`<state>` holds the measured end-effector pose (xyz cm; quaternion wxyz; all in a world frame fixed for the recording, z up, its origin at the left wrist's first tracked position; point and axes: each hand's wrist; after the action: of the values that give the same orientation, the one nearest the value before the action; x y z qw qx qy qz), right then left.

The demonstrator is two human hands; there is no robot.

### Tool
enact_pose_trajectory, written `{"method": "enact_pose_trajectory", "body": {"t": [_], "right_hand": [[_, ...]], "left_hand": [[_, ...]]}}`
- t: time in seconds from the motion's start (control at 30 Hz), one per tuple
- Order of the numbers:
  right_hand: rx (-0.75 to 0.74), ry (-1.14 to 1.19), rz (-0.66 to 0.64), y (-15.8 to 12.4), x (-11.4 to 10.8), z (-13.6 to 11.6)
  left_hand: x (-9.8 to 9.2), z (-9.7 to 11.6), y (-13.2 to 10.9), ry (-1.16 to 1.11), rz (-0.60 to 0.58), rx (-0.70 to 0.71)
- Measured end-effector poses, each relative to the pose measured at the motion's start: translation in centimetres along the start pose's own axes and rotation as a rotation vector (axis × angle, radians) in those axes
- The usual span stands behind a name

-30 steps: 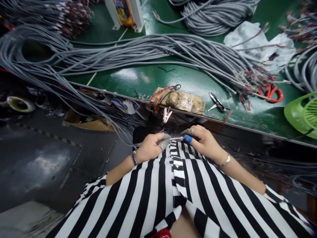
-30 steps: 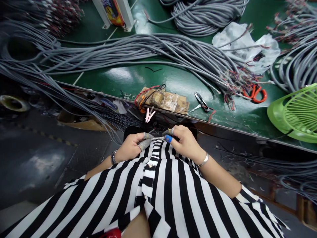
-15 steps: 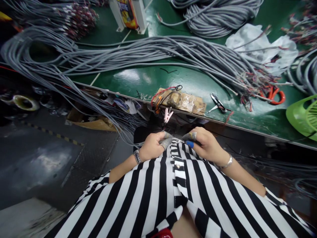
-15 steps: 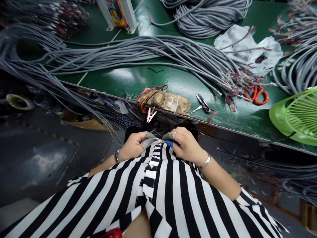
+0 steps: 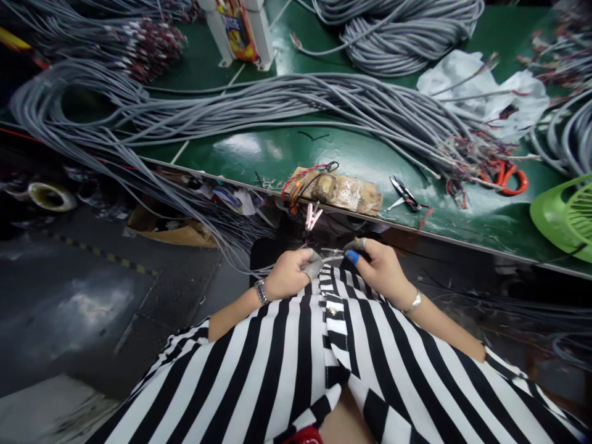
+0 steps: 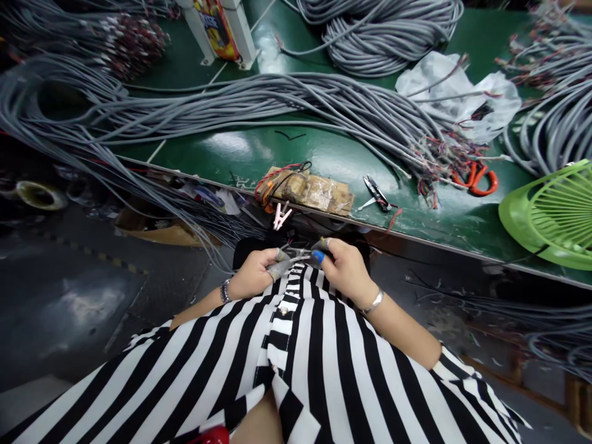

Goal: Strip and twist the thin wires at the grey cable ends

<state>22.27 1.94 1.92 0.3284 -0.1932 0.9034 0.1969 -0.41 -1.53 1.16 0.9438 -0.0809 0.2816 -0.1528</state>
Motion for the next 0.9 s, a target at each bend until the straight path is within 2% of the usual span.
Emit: {"method": "enact_pose_trajectory", "body": {"t": [0.07,0.13,0.23,0.33,0.47,0.57,0.73,0.8,0.9], "right_hand": [[0.097,-0.033,0.135,0.1,0.2,0.2],[0.105,0.074,0.196,0.2,0.0,0.3],[0.065,0.190,0.212,0.1,-0.9,0.5],[0.030,0.049,0.199,-0.1,-2.2,0.8],[-0.019,-0.153,0.144,-0.6,-3.6,0.6],[-0.056,-0.266,0.093,-0.9,-4.5,-0.1],[-0.099,-0.397,0.027,-1.5,-5.5,-1.1],[-0.108,-0.462,0.011,-1.8,-5.6,-1.1],[-0.110,-0.547,-0.015,-2.1,-5.4,-0.9]], "left_hand": [[0.2,0.1,0.0,0.080,-0.081,0.012],[0.1,0.2,0.1,0.067,-0.084,-0.008],[-0.3,0.1,0.2,-0.183,-0.014,-0.073],[-0.7,0.1,0.4,-0.394,-0.067,-0.147],[-0.7,0.3,0.7,-0.393,-0.127,-0.148],[-0.3,0.5,0.9,-0.201,-0.087,0.009],[0.1,0.4,1.1,0.299,0.225,0.419],[0.3,0.3,1.2,0.426,0.325,0.510],[0.4,0.2,1.1,0.503,0.367,0.587]]}}
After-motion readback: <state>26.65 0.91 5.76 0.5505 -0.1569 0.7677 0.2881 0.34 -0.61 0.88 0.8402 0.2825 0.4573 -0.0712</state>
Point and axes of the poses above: each hand's wrist, its own y-axis towards the middle knuckle, its own x-axis out of the palm, z = x × y, and after that the axes turned 6 degrees about -x, right-handed
